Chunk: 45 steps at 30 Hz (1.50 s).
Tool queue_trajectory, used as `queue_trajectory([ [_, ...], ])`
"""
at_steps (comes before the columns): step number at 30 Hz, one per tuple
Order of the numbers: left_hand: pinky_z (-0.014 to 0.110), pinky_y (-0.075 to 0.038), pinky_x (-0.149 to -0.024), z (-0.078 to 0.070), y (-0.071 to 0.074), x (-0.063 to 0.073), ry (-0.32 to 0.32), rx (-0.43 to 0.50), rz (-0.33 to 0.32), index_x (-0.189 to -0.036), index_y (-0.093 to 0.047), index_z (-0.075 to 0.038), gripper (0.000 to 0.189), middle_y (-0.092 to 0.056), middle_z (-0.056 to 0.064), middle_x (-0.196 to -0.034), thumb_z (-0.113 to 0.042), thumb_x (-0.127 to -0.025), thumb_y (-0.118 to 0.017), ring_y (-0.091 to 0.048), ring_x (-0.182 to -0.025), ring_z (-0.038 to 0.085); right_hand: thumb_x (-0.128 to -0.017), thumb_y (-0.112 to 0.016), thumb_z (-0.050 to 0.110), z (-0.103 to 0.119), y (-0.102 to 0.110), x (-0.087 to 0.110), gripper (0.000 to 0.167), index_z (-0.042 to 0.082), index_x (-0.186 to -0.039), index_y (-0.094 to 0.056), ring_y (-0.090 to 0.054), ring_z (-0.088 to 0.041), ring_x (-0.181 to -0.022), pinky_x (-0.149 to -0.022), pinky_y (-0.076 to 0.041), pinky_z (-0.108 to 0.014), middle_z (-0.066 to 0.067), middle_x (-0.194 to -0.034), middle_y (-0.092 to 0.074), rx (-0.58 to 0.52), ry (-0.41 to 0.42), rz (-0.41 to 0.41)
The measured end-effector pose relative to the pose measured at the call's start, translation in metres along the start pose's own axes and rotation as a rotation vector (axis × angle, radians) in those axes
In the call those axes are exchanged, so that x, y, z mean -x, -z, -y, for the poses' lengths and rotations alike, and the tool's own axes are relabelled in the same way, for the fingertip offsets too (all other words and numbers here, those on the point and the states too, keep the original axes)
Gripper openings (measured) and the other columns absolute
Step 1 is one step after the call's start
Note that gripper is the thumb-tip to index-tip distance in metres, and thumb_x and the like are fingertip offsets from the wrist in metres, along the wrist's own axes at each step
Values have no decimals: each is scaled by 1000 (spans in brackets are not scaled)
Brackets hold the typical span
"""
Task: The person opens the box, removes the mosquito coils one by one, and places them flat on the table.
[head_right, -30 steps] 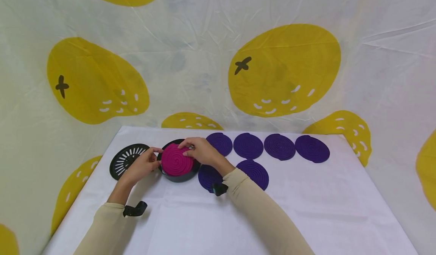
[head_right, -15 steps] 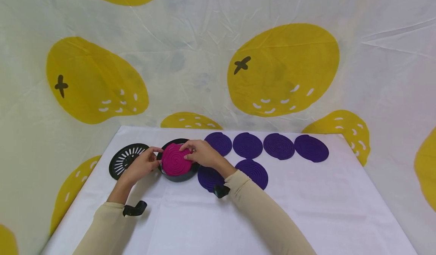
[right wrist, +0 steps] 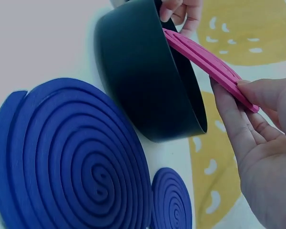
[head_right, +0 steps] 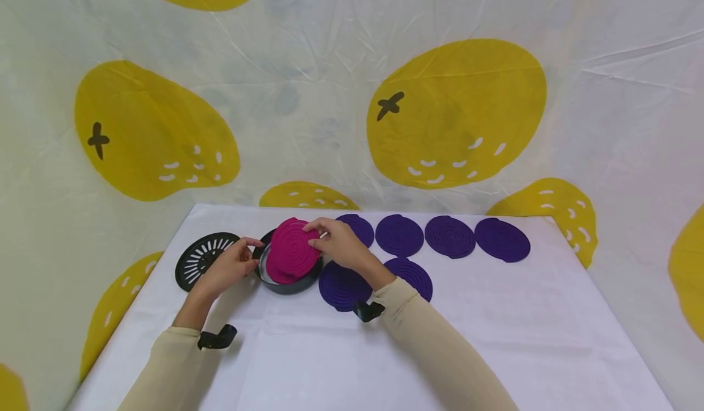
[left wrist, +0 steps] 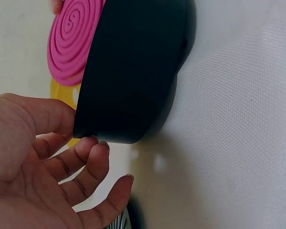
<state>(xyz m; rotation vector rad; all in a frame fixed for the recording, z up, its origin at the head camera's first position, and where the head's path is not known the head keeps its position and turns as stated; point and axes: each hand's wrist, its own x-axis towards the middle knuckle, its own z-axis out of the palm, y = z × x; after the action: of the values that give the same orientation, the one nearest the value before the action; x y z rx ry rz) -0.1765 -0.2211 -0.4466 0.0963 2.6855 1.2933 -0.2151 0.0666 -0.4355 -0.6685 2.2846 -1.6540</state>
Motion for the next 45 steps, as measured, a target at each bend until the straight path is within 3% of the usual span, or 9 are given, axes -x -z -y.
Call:
queue_trajectory([
  [7, 32, -41, -66, 1, 0, 0, -20, -3, -7, -130, -56, -2, 38, -47, 6, -84, 0, -93, -63, -48, -74, 18, -94, -71, 5, -1, 15, 11, 30, 10, -123, -69, -64, -16, -78, -73, -59, -33, -9, -100, -63, 3, 24, -37],
  [16, 30, -41, -65, 0, -2, 1, -11, -12, 4, -132, -55, -1, 38, -47, 7, -84, 0, -94, -62, -48, -74, 18, -94, -67, -2, -4, 25, 21, 32, 0, -125, -65, -68, -22, -78, -73, -60, -37, -17, -98, -64, -117, 38, -45],
  [21, 32, -41, -65, 0, -2, 1, 5, -6, 1, -132, -55, -3, 38, -47, 7, -85, -1, -94, -63, -48, -75, 19, -94, -70, 3, -6, 31, 28, 32, 6, -126, -67, -63, -17, -71, -56, -50, -24, -15, -97, -64, -79, 16, -68],
  [23, 32, -41, -65, 1, -3, 0, 12, -4, 0, -132, -55, -3, 38, -47, 7, -85, -1, -94, -63, -48, -75, 20, -94, -70, 4, -7, 33, 31, 32, 7, -125, -68, -63, -17, -71, -57, -51, -25, -15, -98, -64, -76, 7, -76],
  [28, 32, -41, -65, 3, -3, -1, 6, -4, 2, -132, -55, -3, 39, -47, 7, -85, 0, -95, -62, -48, -75, 20, -93, -69, 0, -6, 36, 35, 32, 5, -125, -68, -68, -20, -76, -75, -60, -38, -19, -101, -65, -118, 17, -91],
  [45, 32, -41, -66, 2, -3, -1, 15, -20, -9, -133, -55, -4, 39, -48, 7, -86, 0, -95, -62, -49, -76, 20, -96, -67, 2, -16, 57, 57, 32, 3, -127, -65, -70, -23, -77, -76, -60, -38, -22, -111, -66, -135, -18, -115],
])
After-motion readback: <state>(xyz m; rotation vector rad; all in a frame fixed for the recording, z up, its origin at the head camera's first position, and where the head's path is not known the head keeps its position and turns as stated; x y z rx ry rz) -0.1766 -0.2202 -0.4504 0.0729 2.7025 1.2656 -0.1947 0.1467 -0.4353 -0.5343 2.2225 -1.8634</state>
